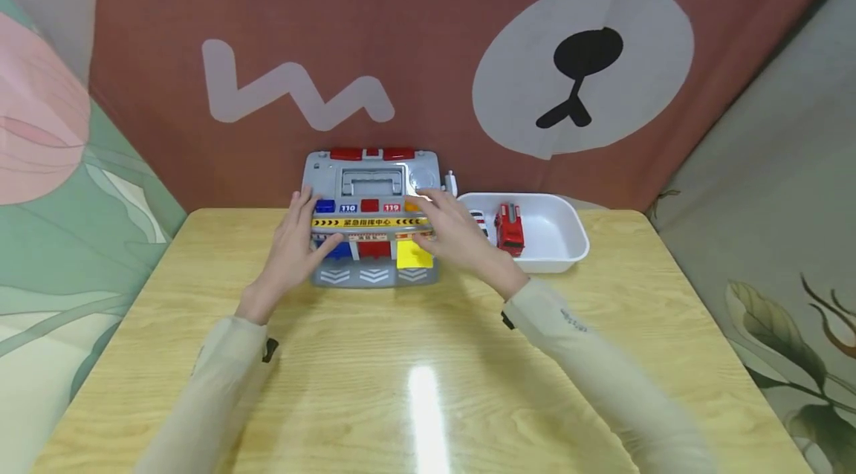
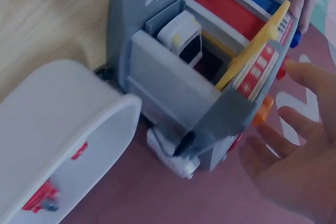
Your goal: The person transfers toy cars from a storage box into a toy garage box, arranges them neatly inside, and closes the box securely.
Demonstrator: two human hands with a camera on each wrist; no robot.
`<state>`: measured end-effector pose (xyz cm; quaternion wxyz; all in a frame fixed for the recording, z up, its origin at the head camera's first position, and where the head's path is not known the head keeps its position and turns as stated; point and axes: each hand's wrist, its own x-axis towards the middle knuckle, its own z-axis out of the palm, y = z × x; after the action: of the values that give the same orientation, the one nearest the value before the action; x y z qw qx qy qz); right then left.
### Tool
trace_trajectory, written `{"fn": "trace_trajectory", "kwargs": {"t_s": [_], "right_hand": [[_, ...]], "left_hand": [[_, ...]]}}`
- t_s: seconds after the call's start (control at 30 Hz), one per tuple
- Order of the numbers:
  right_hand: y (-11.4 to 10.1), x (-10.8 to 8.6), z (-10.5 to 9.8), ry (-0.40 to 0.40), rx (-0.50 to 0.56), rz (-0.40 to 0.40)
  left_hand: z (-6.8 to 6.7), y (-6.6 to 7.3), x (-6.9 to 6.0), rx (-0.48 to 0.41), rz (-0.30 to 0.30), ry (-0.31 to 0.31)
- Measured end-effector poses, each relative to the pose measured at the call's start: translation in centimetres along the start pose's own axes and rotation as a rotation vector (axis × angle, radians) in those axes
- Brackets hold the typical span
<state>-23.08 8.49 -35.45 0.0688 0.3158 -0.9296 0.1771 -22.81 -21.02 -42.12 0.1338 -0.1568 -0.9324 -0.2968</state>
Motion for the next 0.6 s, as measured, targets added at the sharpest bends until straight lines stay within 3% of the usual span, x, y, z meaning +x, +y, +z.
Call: {"fn": "trace_trajectory", "kwargs": {"t_s": [0.13,0.33,0.6], "right_hand": [[-1.1,1.0,1.0,-0.039,-0.129,-0.004],[-1.9,1.8,1.9,-0.115,-0.224,0.025],[-1.6,1.6,1.6,-0.095,-0.273,0.02]], "left_hand": [[-0.1,-0.2,-0.1,-0.01,0.003,-0.005],[-0.2,-0.5,-0.2,0.001,0.0,0.001],[0.0,-0.1,0.0,-0.003,0.027,0.007]]}}
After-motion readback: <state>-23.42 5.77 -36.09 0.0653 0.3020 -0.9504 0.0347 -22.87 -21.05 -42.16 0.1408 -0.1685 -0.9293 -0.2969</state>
